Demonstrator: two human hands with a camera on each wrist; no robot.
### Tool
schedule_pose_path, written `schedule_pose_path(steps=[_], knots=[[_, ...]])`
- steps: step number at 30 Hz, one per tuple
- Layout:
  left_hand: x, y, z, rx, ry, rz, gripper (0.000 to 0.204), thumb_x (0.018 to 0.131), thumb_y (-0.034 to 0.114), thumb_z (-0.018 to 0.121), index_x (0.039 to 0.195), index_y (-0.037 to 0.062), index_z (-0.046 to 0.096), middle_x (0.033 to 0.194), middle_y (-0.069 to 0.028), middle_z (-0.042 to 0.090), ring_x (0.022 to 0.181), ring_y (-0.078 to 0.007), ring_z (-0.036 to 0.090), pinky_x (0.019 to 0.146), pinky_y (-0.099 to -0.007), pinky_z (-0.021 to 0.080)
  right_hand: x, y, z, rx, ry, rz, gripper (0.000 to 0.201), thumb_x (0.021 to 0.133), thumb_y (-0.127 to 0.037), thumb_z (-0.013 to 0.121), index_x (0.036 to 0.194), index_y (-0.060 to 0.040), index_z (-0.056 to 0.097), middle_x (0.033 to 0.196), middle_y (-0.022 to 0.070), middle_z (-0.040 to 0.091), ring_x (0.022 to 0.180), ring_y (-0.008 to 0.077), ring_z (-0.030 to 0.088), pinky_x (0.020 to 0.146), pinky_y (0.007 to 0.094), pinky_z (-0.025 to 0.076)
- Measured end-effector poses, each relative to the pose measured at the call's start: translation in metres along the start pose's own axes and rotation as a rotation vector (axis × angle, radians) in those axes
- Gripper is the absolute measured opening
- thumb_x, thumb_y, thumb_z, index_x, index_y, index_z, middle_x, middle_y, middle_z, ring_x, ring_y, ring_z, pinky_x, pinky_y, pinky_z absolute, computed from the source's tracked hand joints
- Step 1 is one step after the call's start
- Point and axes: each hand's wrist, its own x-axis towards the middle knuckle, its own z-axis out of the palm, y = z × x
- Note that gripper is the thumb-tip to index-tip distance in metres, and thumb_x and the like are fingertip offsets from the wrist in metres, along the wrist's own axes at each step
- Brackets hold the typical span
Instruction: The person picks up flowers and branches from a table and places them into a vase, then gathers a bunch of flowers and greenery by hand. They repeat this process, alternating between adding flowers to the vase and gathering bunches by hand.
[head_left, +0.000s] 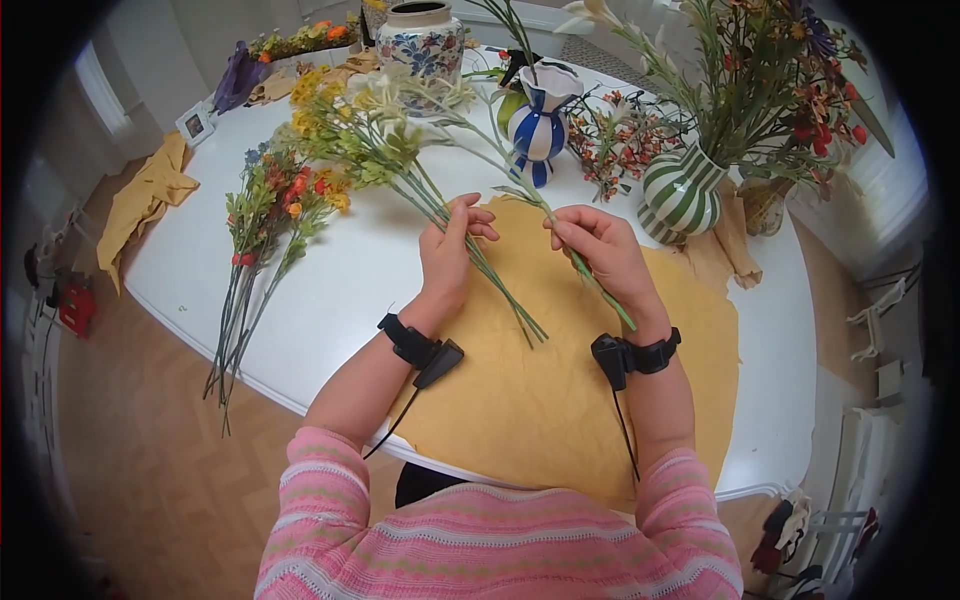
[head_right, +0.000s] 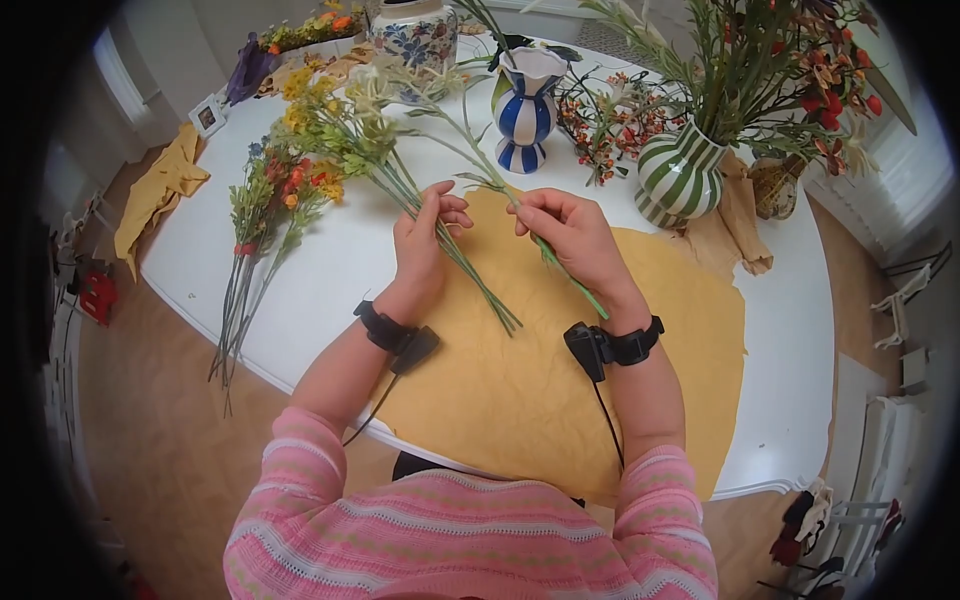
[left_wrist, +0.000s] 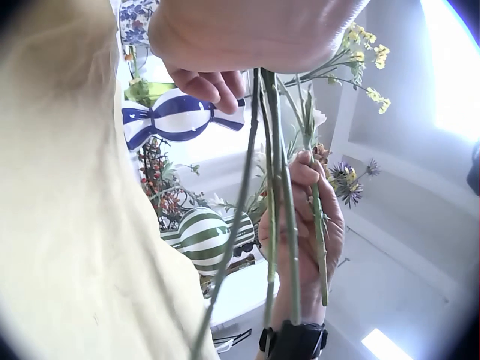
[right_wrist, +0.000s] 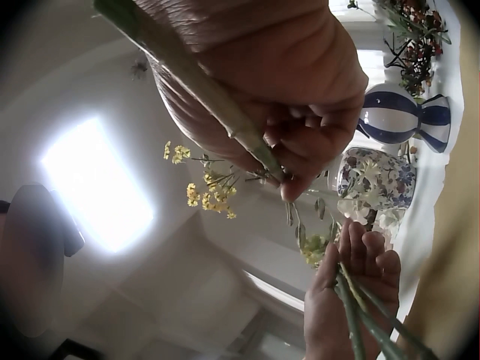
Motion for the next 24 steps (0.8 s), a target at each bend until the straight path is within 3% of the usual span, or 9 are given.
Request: schedule_pose_path(steps=[3,8,15,17,22,24], knots=[[0.006,-0.001,-0.007,-0.069,0.111,-0.019,0.039,0.103,0.029,0.044,0.123,-0.0046,0.051,0.098,-0.0105,0.062,0.078,-0.0157,0.062,0.066,-0.0258,0.047,-0.002,-0.006,-0.007,0.087,-0.013,0.013,0.021,0.094,-0.016,0.061,0.102,0.0021,0.066,0.078,-0.0018,0.062,0.070,0.0034,0.051,0.063,0.0182,0.040],[0.010,0.004,-0.011,-0.100,0.106,-0.012,0.041,0.103,0.028,0.044,0.128,-0.0047,0.045,0.106,-0.0133,0.061,0.079,-0.0172,0.063,0.068,-0.0265,0.049,-0.005,-0.007,-0.012,0.168,-0.047,0.001,0.021,0.095,-0.016,0.059,0.103,0.0021,0.066,0.078,-0.0016,0.062,0.068,0.0030,0.050,0.061,0.0174,0.039],[0.012,0.017,-0.005,-0.224,-0.019,0.048,0.046,0.103,0.025,0.044,0.136,-0.0051,0.038,0.114,-0.0162,0.060,0.087,-0.0210,0.064,0.072,-0.0276,0.051,-0.008,-0.008,0.005,-0.059,-0.170,0.083,0.019,0.094,-0.019,0.061,0.101,-0.0023,0.067,0.079,-0.0044,0.061,0.069,0.0016,0.050,0.060,0.0202,0.039],[0.012,0.021,-0.004,-0.231,-0.019,0.029,0.046,0.103,0.025,0.044,0.137,-0.0050,0.037,0.111,-0.0152,0.061,0.086,-0.0204,0.064,0.072,-0.0273,0.051,-0.004,0.005,0.005,-0.158,-0.307,0.100,0.018,0.094,-0.019,0.061,0.097,-0.0022,0.067,0.078,-0.0051,0.061,0.068,0.0018,0.050,0.058,0.0212,0.038],[0.016,0.007,-0.012,-0.164,-0.066,0.049,0.043,0.103,0.024,0.046,0.136,-0.0035,0.040,0.102,-0.0120,0.064,0.080,-0.0168,0.061,0.071,-0.0262,0.049,-0.004,0.014,0.008,-0.536,-0.348,-0.006,0.018,0.079,-0.017,0.069,0.087,-0.0007,0.067,0.068,0.0085,0.063,0.060,0.0151,0.057,0.059,0.0303,0.046],[0.013,0.007,-0.012,-0.148,-0.064,0.061,0.035,0.100,0.023,0.054,0.124,-0.0016,0.050,0.097,-0.0110,0.066,0.082,-0.0145,0.061,0.072,-0.0253,0.047,-0.005,0.013,0.007,-0.520,-0.331,0.005,0.019,0.079,-0.018,0.070,0.088,-0.0007,0.067,0.068,0.0084,0.063,0.060,0.0150,0.057,0.059,0.0301,0.046]])
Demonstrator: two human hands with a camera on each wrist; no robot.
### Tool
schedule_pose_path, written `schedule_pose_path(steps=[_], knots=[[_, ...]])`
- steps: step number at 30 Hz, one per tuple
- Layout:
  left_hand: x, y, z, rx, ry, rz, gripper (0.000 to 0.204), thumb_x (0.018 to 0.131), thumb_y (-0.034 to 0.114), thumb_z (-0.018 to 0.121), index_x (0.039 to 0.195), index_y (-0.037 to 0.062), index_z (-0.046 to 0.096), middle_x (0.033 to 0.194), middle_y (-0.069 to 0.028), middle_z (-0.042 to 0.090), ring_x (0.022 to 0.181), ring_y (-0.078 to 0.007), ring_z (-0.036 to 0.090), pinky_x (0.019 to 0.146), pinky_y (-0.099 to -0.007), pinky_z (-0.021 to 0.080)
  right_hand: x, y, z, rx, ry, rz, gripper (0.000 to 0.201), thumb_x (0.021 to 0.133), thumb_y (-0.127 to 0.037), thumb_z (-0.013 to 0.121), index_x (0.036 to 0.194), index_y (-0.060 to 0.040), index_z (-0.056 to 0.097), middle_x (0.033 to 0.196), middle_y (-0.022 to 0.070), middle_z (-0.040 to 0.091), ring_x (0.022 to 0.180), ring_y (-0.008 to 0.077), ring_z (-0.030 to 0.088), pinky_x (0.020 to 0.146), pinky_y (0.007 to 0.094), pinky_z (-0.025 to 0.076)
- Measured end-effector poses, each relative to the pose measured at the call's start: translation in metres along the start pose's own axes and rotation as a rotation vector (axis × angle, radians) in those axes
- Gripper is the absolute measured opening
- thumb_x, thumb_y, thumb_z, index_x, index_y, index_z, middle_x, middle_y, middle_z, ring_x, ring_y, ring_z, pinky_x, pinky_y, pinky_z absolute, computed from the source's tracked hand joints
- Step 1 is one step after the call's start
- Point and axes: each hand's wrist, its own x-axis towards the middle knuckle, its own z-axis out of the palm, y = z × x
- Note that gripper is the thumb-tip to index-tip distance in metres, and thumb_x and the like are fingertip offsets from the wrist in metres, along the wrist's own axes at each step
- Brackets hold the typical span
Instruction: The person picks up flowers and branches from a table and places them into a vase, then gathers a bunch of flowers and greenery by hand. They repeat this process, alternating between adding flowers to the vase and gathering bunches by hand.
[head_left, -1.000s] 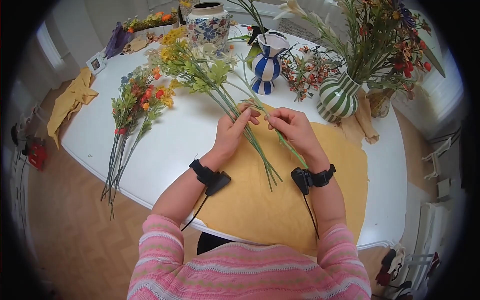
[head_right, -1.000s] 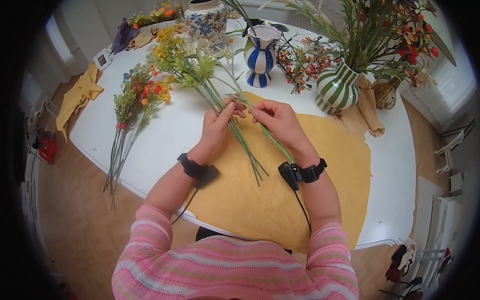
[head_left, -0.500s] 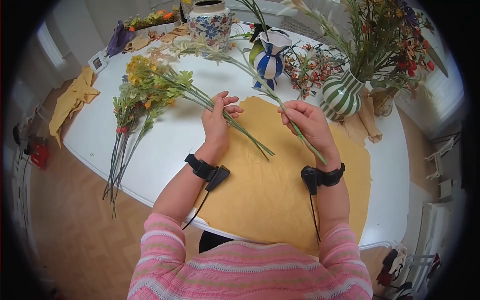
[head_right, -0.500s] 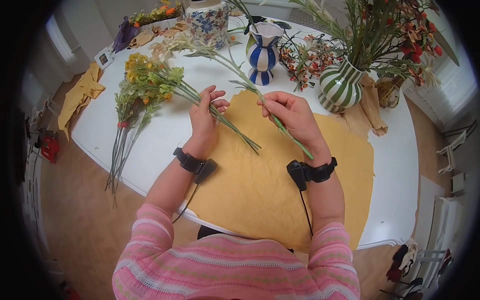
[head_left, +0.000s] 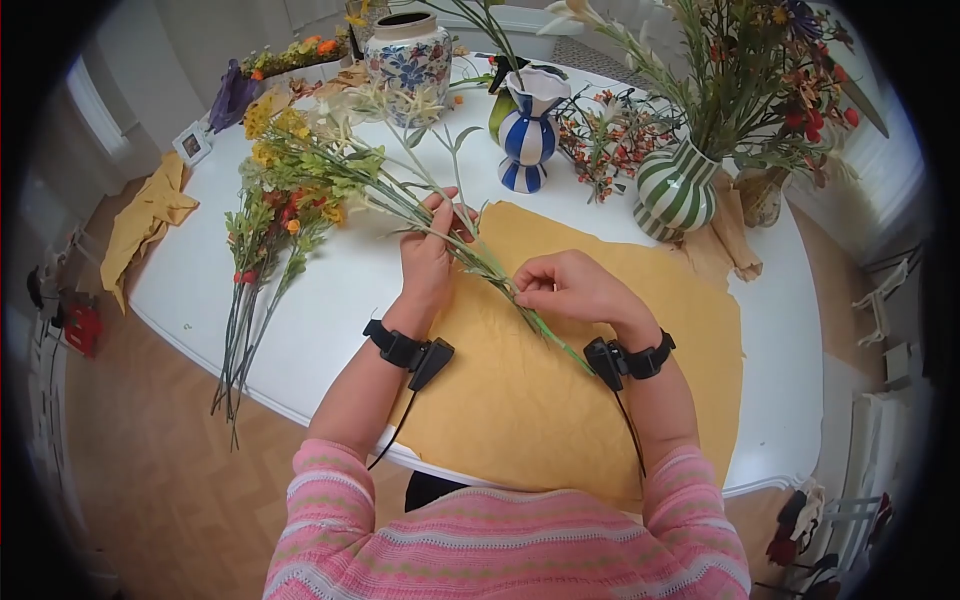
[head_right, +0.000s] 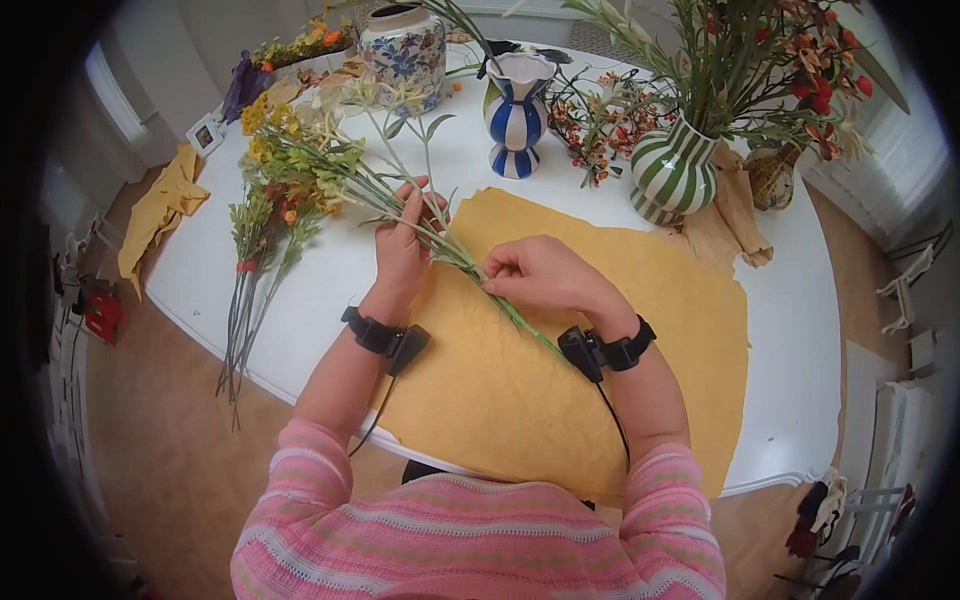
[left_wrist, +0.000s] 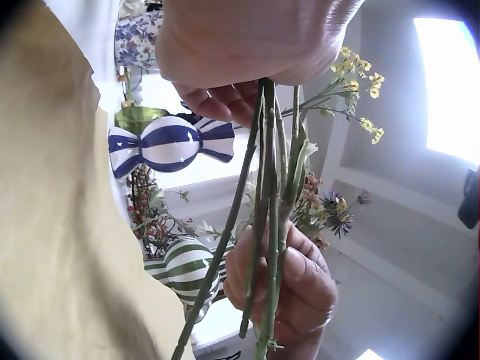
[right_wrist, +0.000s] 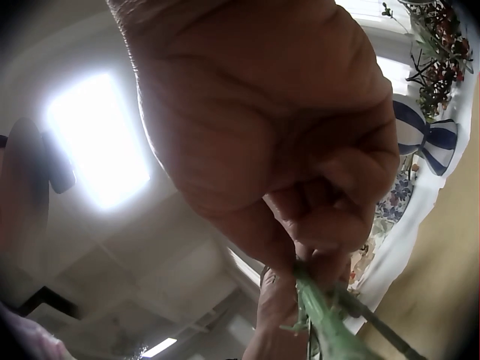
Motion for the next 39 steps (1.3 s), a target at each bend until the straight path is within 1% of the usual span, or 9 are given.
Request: schedule_pose_path(steps=[5,7,8,10,16,22,27,33,39], knots=[[-0.007,0.003,0.010,0.101,-0.067,0.019,0.025,0.098,0.019,0.056,0.115,0.0006,0.054,0.092,-0.0089,0.064,0.077,-0.0140,0.060,0.070,-0.0253,0.047,0.002,-0.004,0.006,0.058,0.141,-0.006,0.023,0.078,-0.021,0.073,0.089,-0.0015,0.067,0.069,0.0077,0.064,0.060,0.0151,0.057,0.058,0.0295,0.045],[-0.009,0.002,0.013,0.175,-0.088,0.033,0.022,0.099,0.018,0.055,0.114,0.0015,0.053,0.091,-0.0086,0.063,0.076,-0.0138,0.059,0.069,-0.0256,0.047,0.001,-0.010,0.005,-0.135,0.227,0.022,0.021,0.082,-0.015,0.074,0.092,0.0017,0.067,0.072,0.0001,0.064,0.063,0.0035,0.054,0.057,0.0215,0.043],[-0.010,0.001,0.013,0.203,-0.112,0.054,0.022,0.099,0.017,0.054,0.114,0.0011,0.053,0.091,-0.0091,0.063,0.076,-0.0143,0.060,0.070,-0.0258,0.048,0.000,-0.011,0.006,-0.136,0.231,0.019,0.021,0.082,-0.015,0.074,0.092,0.0017,0.067,0.072,0.0001,0.064,0.063,0.0035,0.054,0.057,0.0215,0.043],[-0.011,0.002,0.011,0.234,-0.140,0.081,0.021,0.099,0.016,0.053,0.115,0.0008,0.052,0.090,-0.0096,0.063,0.077,-0.0148,0.060,0.071,-0.0260,0.048,-0.001,-0.013,0.006,-0.081,0.351,-0.026,0.020,0.082,-0.022,0.072,0.086,-0.0031,0.069,0.068,0.0073,0.066,0.057,0.0154,0.059,0.055,0.0283,0.045],[-0.016,0.010,0.018,0.187,-0.188,0.208,0.022,0.099,0.012,0.052,0.117,-0.0009,0.052,0.086,-0.0097,0.062,0.077,-0.0155,0.060,0.074,-0.0281,0.049,-0.010,-0.017,-0.014,-0.008,0.523,-0.158,0.015,0.086,-0.016,0.067,0.084,-0.0016,0.071,0.068,0.0070,0.068,0.057,0.0127,0.062,0.054,0.0254,0.046],[-0.019,0.005,0.019,0.241,-0.082,0.339,0.021,0.100,0.011,0.051,0.117,0.0006,0.053,0.082,-0.0077,0.061,0.076,-0.0144,0.059,0.073,-0.0282,0.049,-0.017,-0.036,-0.020,-0.019,0.611,-0.347,0.013,0.088,-0.010,0.065,0.085,0.0020,0.070,0.067,0.0059,0.068,0.060,0.0111,0.063,0.056,0.0245,0.047],[-0.024,0.008,0.024,0.311,0.034,0.447,0.021,0.100,0.011,0.050,0.118,0.0008,0.053,0.081,-0.0064,0.060,0.076,-0.0127,0.058,0.070,-0.0273,0.049,-0.014,-0.044,-0.025,-0.069,0.753,-0.340,0.012,0.089,-0.008,0.064,0.089,0.0021,0.070,0.067,0.0056,0.067,0.060,0.0098,0.063,0.056,0.0241,0.047],[-0.017,0.006,0.018,0.311,0.157,0.466,0.020,0.100,0.010,0.050,0.118,0.0015,0.053,0.080,-0.0062,0.060,0.072,-0.0109,0.057,0.065,-0.0246,0.049,-0.019,-0.057,-0.036,-0.061,0.816,-0.352,0.013,0.090,-0.008,0.063,0.091,0.0030,0.069,0.067,0.0056,0.067,0.061,0.0089,0.062,0.058,0.0233,0.047],[-0.018,0.003,0.020,0.300,0.122,0.415,0.017,0.101,0.011,0.049,0.113,0.0012,0.056,0.080,-0.0059,0.060,0.070,-0.0106,0.056,0.063,-0.0240,0.048,0.008,-0.056,-0.053,0.051,0.861,-0.395,0.015,0.091,-0.010,0.062,0.092,0.0029,0.069,0.068,0.0039,0.068,0.064,0.0061,0.060,0.060,0.0225,0.046]])
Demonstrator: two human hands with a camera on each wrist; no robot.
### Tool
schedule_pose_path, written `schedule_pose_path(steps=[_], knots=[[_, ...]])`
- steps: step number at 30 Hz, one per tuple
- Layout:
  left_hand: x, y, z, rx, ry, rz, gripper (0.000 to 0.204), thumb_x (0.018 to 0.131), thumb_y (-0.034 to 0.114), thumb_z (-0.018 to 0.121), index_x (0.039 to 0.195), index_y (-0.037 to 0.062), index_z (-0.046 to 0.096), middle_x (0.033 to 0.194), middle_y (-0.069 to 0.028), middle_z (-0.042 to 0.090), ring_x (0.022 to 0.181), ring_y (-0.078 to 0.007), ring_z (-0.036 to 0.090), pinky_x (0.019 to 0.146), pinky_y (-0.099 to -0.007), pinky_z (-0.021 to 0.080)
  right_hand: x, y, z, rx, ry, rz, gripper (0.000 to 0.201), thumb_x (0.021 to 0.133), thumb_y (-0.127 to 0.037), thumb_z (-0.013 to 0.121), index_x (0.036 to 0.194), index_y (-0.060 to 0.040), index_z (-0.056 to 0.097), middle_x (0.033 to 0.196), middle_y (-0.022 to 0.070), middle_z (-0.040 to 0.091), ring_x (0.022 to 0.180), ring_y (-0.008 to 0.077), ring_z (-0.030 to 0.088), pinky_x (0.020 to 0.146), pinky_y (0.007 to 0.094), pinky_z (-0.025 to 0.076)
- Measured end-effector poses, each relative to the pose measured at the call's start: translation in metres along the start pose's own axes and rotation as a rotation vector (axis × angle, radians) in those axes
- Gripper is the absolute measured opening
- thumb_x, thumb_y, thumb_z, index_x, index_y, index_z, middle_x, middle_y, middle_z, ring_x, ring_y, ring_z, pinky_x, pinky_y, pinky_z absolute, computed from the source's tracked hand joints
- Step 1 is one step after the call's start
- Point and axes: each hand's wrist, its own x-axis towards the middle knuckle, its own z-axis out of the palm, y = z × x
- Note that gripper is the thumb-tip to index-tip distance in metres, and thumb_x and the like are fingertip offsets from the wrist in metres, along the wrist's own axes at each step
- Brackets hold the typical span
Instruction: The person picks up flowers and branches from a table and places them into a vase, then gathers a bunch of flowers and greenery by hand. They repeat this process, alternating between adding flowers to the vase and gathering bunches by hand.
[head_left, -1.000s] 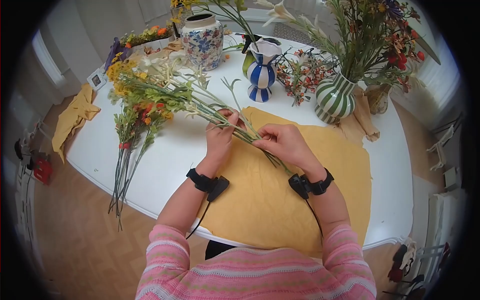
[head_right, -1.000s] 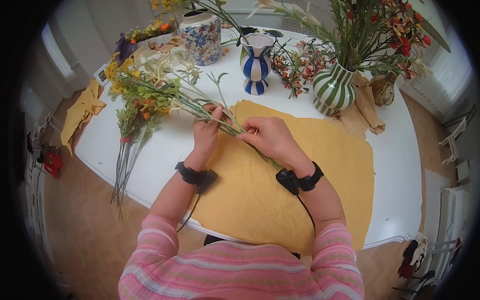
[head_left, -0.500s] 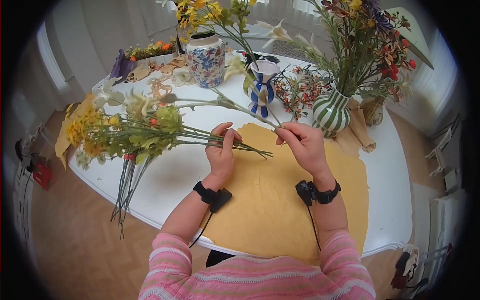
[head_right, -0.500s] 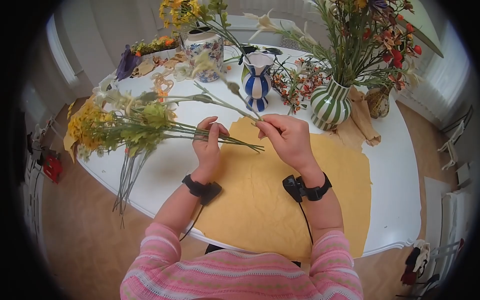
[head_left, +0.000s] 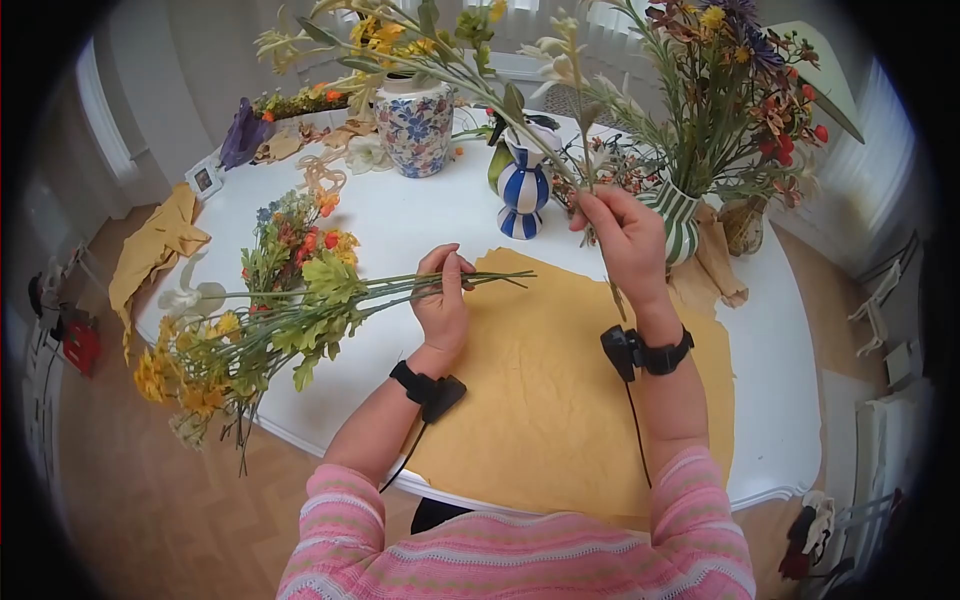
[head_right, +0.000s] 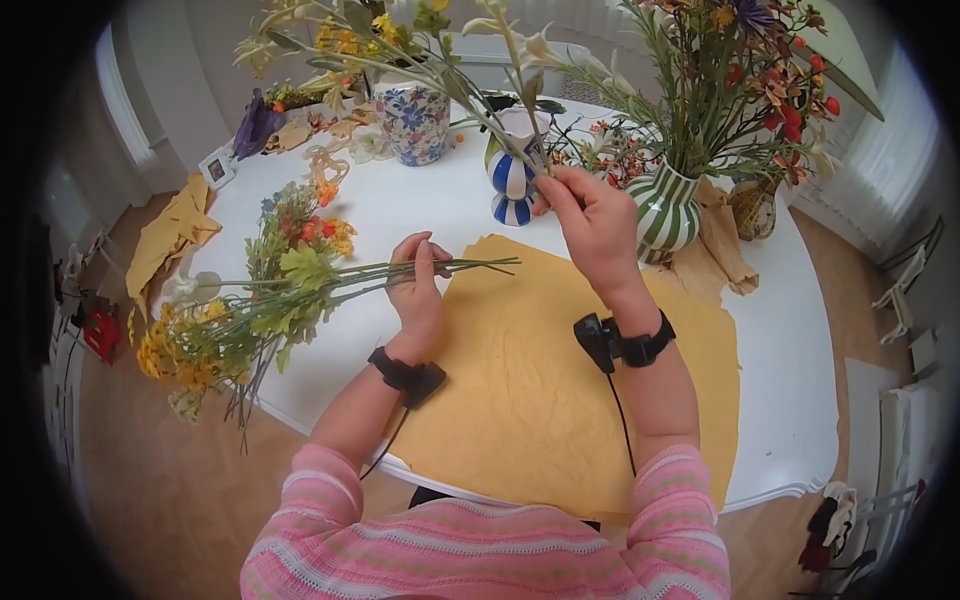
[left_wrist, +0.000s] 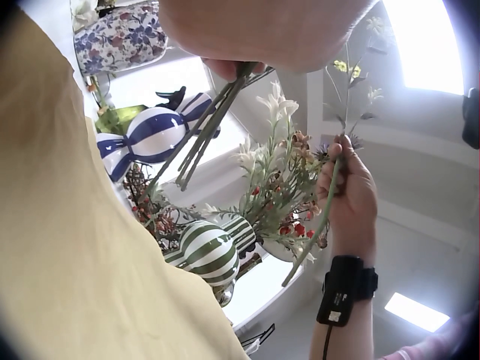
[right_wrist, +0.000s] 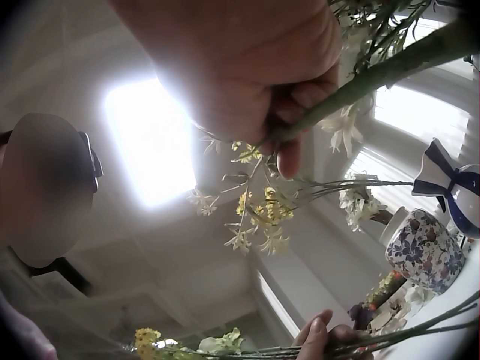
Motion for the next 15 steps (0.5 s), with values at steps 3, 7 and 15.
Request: schedule_pose_path(steps=[3,7,15], knots=[[0.000,-0.005,-0.002,-0.037,-0.034,-0.025,0.019,0.100,0.014,0.052,0.114,0.0024,0.057,0.083,-0.0032,0.061,0.074,-0.0074,0.056,0.062,-0.0208,0.048,0.030,0.019,0.006,-0.066,-0.070,0.003,0.021,0.092,-0.019,0.061,0.092,-0.0012,0.071,0.069,0.0015,0.069,0.061,0.0037,0.056,0.057,0.0214,0.042],[0.000,-0.003,-0.001,-0.027,-0.036,-0.033,0.019,0.100,0.014,0.053,0.114,0.0022,0.057,0.083,-0.0031,0.061,0.075,-0.0074,0.056,0.062,-0.0206,0.048,0.069,0.043,0.020,-0.101,-0.032,-0.051,0.023,0.093,-0.023,0.060,0.090,-0.0028,0.071,0.066,-0.0009,0.067,0.057,0.0036,0.051,0.055,0.0222,0.040],[0.000,-0.004,-0.002,0.001,-0.048,-0.037,0.019,0.101,0.013,0.050,0.114,0.0006,0.056,0.082,-0.0054,0.060,0.071,-0.0097,0.056,0.060,-0.0228,0.048,0.129,0.054,0.031,0.154,0.026,0.123,0.026,0.094,-0.026,0.059,0.086,-0.0048,0.072,0.067,-0.0054,0.060,0.058,0.0025,0.038,0.055,0.0224,0.032]])
